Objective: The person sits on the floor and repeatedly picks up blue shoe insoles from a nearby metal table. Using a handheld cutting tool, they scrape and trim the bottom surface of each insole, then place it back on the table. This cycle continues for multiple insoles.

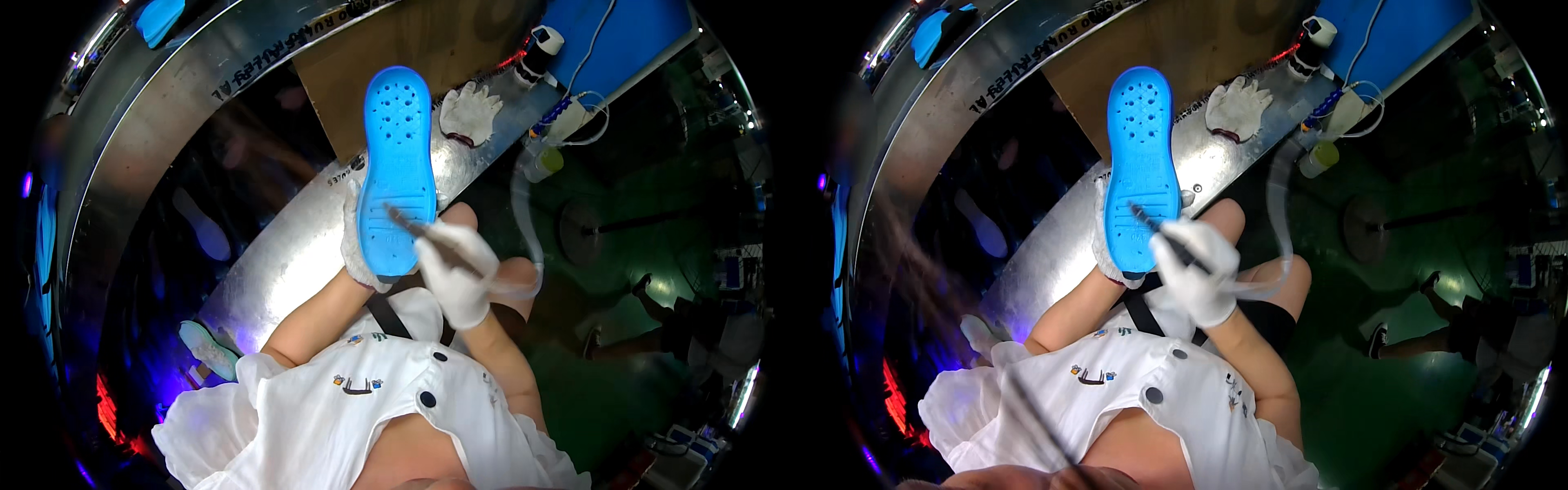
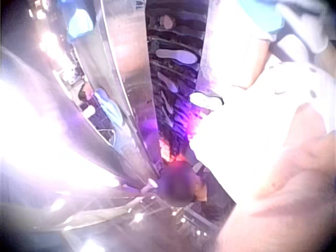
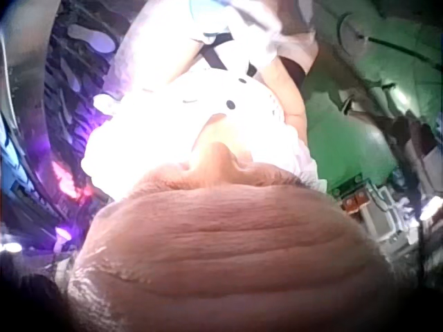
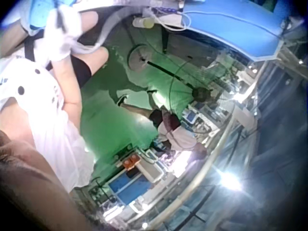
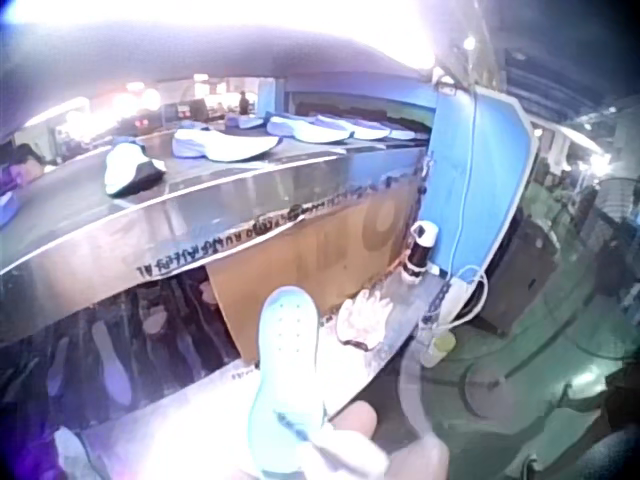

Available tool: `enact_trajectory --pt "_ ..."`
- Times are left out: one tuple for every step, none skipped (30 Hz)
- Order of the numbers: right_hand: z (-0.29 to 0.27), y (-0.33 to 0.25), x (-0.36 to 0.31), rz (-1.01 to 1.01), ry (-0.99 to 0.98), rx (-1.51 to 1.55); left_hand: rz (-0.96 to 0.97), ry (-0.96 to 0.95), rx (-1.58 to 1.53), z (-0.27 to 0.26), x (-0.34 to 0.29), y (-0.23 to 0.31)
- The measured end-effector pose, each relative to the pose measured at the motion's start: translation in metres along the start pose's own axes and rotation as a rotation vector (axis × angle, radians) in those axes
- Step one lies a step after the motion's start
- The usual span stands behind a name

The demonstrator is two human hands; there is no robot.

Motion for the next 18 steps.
enact_trajectory --pt "0.005 -0.003 -0.011 0.026 -0.022 0.110 -0.013 -0.095 0.272 0.023 -0.002 -0.005" --pt "0.010 -0.014 -0.014 -0.013 -0.057 0.098 -0.049 -0.164 0.207 0.031 0.000 -0.007" --pt "0.012 -0.022 -0.013 -0.053 -0.092 0.086 -0.084 -0.232 0.141 0.035 0.002 -0.007" --pt "0.010 -0.018 -0.013 0.004 -0.098 0.179 -0.079 -0.235 0.143 0.031 0.004 -0.003" --pt "0.011 -0.011 -0.017 0.289 -0.078 0.347 -0.013 -0.094 0.273 0.014 0.005 0.003" --pt "0.007 0.003 -0.015 0.267 -0.018 0.230 0.052 0.048 0.402 0.000 0.004 0.008" --pt "0.007 0.002 -0.010 0.126 -0.034 0.151 0.002 -0.043 0.307 0.007 0.009 0.007" --pt "0.007 -0.001 -0.010 -0.008 -0.038 0.070 -0.059 -0.119 0.214 0.013 0.009 0.003" --pt "0.007 -0.002 -0.013 -0.139 -0.030 -0.006 -0.085 -0.199 0.320 0.022 0.008 0.006" --pt "0.011 -0.014 -0.017 -0.087 -0.072 0.050 0.053 0.015 0.793 0.017 0.010 0.011" --pt "0.016 -0.023 -0.019 -0.034 -0.114 0.106 0.087 0.284 1.256 0.013 0.009 0.017" --pt "0.020 -0.017 -0.020 0.056 -0.089 0.199 0.015 0.066 0.809 0.017 0.006 0.019" --pt "0.020 -0.012 -0.019 0.420 -0.074 0.384 -0.053 -0.134 0.351 0.031 0.002 0.016" --pt "0.016 -0.001 -0.014 0.457 -0.046 0.361 0.027 0.100 0.288 0.025 0.002 0.016" --pt "0.011 0.012 -0.014 0.493 -0.017 0.337 -0.089 -0.064 0.183 0.024 0.003 0.019" --pt "0.011 0.011 -0.013 0.274 -0.080 0.309 -0.221 -0.221 0.101 0.026 0.005 0.022" --pt "0.010 0.006 -0.015 0.008 -0.106 0.143 -0.313 -0.224 0.094 0.025 0.005 0.025" --pt "0.010 -0.002 -0.020 -0.066 -0.204 0.077 -0.402 -0.223 0.089 0.025 0.003 0.030"
Point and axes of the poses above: each hand's wrist, its own x-axis towards the middle knuckle, its own z-axis out of the palm, y = z × x, the point moved 2 cm from there along x, towards the middle knuckle, and after that the axes turned 3 degrees about x, right-handed, at the moved point
